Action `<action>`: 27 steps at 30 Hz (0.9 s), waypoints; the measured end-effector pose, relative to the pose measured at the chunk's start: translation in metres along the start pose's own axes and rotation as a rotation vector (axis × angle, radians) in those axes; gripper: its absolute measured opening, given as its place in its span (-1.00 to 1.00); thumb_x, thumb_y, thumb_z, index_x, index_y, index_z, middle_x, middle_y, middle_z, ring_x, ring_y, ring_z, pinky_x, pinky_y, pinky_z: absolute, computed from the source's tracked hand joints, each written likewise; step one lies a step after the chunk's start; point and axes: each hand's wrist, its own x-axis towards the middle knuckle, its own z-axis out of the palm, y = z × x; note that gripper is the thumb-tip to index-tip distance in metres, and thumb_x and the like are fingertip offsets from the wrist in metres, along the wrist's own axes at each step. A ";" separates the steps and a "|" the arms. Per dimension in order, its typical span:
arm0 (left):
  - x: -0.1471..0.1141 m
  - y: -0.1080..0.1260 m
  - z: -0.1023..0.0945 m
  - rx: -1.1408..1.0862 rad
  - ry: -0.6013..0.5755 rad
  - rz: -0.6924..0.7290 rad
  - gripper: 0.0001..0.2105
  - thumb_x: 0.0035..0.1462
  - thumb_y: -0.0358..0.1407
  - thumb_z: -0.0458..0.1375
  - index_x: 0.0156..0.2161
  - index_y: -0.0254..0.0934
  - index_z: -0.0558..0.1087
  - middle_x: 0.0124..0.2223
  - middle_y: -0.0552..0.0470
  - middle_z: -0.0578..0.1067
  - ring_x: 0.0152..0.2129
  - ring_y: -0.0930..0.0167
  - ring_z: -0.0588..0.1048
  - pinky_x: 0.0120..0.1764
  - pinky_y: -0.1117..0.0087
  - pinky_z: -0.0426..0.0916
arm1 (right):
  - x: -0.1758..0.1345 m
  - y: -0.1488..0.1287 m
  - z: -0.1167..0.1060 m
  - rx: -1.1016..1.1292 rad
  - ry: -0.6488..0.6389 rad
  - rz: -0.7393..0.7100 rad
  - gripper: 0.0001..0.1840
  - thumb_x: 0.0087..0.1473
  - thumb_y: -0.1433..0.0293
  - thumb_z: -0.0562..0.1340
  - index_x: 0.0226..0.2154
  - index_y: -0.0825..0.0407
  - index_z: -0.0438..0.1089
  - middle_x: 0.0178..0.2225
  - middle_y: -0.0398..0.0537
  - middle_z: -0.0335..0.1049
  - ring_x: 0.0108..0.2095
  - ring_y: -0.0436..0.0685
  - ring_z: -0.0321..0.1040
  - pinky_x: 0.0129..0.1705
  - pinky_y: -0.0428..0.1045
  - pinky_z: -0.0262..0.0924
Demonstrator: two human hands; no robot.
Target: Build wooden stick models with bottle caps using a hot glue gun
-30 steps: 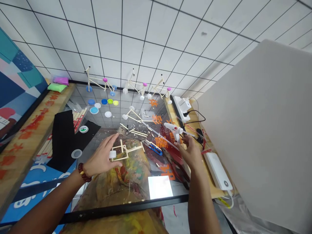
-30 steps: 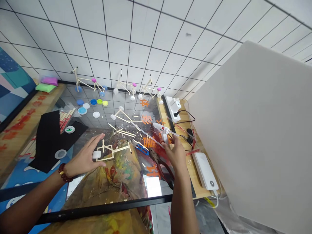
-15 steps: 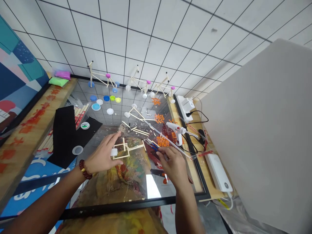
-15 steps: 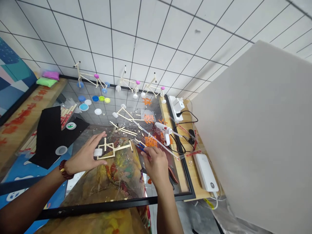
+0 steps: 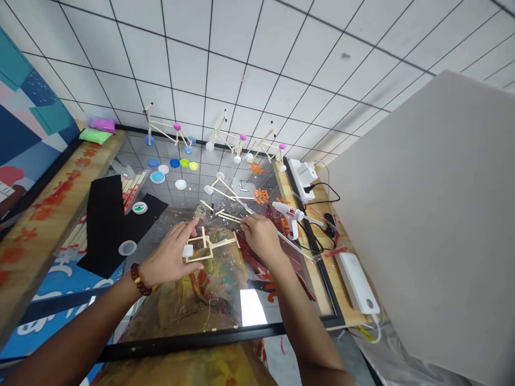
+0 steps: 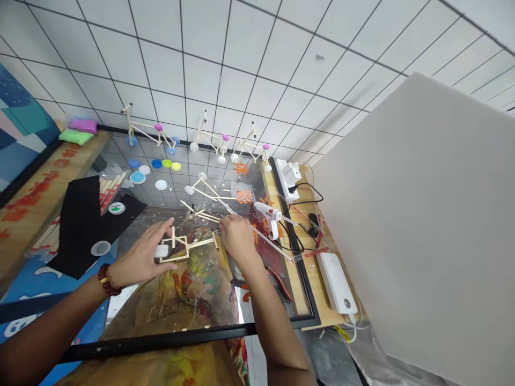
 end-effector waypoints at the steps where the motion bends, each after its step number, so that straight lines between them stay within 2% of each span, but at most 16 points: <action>1: 0.000 0.000 -0.001 -0.010 -0.001 0.002 0.01 0.07 -0.08 0.33 0.44 -0.15 -0.22 0.13 -0.21 0.35 0.15 0.03 0.29 0.18 -0.06 0.24 | 0.007 -0.005 0.002 -0.005 -0.011 -0.016 -0.75 0.26 0.42 0.13 -0.22 -0.01 0.55 -0.21 0.04 0.55 -0.19 0.20 0.45 -0.18 0.00 0.16; 5: -0.002 0.001 -0.005 -0.086 0.013 0.042 -0.06 0.16 -0.08 0.26 0.44 -0.17 -0.22 0.14 -0.22 0.34 0.12 0.08 0.32 0.19 -0.04 0.24 | 0.036 -0.019 0.011 0.095 0.004 -0.066 -0.76 0.25 0.42 0.15 -0.21 -0.04 0.54 -0.19 -0.02 0.56 -0.18 0.15 0.45 -0.18 -0.04 0.18; 8: -0.004 0.000 -0.007 -0.157 0.059 0.057 -0.24 0.29 -0.14 0.13 0.44 -0.17 -0.18 0.16 -0.21 0.34 0.16 0.14 0.31 0.23 0.02 0.20 | 0.061 -0.029 0.019 0.202 -0.012 -0.110 -0.81 0.20 0.39 0.20 -0.22 -0.05 0.55 -0.22 -0.08 0.57 -0.21 0.12 0.45 -0.20 -0.06 0.19; 13: -0.003 -0.004 -0.005 -0.240 0.230 -0.045 -0.50 0.40 -0.19 -0.07 0.38 -0.19 0.04 0.14 -0.17 0.40 0.15 0.22 0.35 0.21 0.09 0.25 | 0.091 -0.031 0.017 0.218 -0.012 -0.125 -0.80 0.18 0.40 0.22 -0.20 -0.04 0.56 -0.17 -0.06 0.57 -0.17 0.13 0.45 -0.15 -0.04 0.22; 16: 0.000 -0.008 -0.003 -0.292 0.367 -0.116 -0.57 0.40 -0.19 -0.06 0.31 -0.20 0.18 0.08 -0.13 0.45 0.07 0.27 0.42 0.19 0.10 0.29 | 0.093 -0.020 0.012 0.188 0.015 -0.137 -0.75 0.18 0.48 0.19 -0.19 -0.02 0.57 -0.15 -0.02 0.56 -0.13 0.14 0.45 -0.09 -0.03 0.22; 18: 0.002 -0.010 -0.001 -0.329 0.418 -0.139 -0.58 0.39 -0.19 -0.04 0.28 -0.21 0.21 0.05 -0.11 0.46 0.03 0.30 0.45 0.16 0.14 0.33 | 0.090 -0.013 0.012 0.161 -0.025 -0.185 -0.75 0.17 0.50 0.20 -0.22 -0.02 0.58 -0.18 -0.03 0.56 -0.14 0.13 0.44 -0.09 -0.04 0.22; 21: 0.003 -0.011 -0.001 -0.346 0.432 -0.152 -0.59 0.37 -0.20 -0.01 0.27 -0.22 0.23 0.03 -0.10 0.47 0.00 0.31 0.46 0.13 0.16 0.35 | 0.083 -0.007 0.018 0.113 -0.069 -0.263 -0.76 0.19 0.49 0.20 -0.22 -0.04 0.58 -0.22 -0.03 0.54 -0.17 0.12 0.43 -0.11 -0.05 0.21; 27: 0.004 -0.010 -0.003 -0.336 0.430 -0.171 -0.60 0.35 -0.19 0.03 0.24 -0.22 0.27 0.01 -0.09 0.48 -0.03 0.32 0.48 0.12 0.16 0.35 | 0.078 -0.011 0.028 0.000 0.003 -0.281 -0.76 0.26 0.42 0.16 -0.16 0.00 0.55 -0.19 0.06 0.51 -0.13 0.20 0.39 -0.03 0.03 0.18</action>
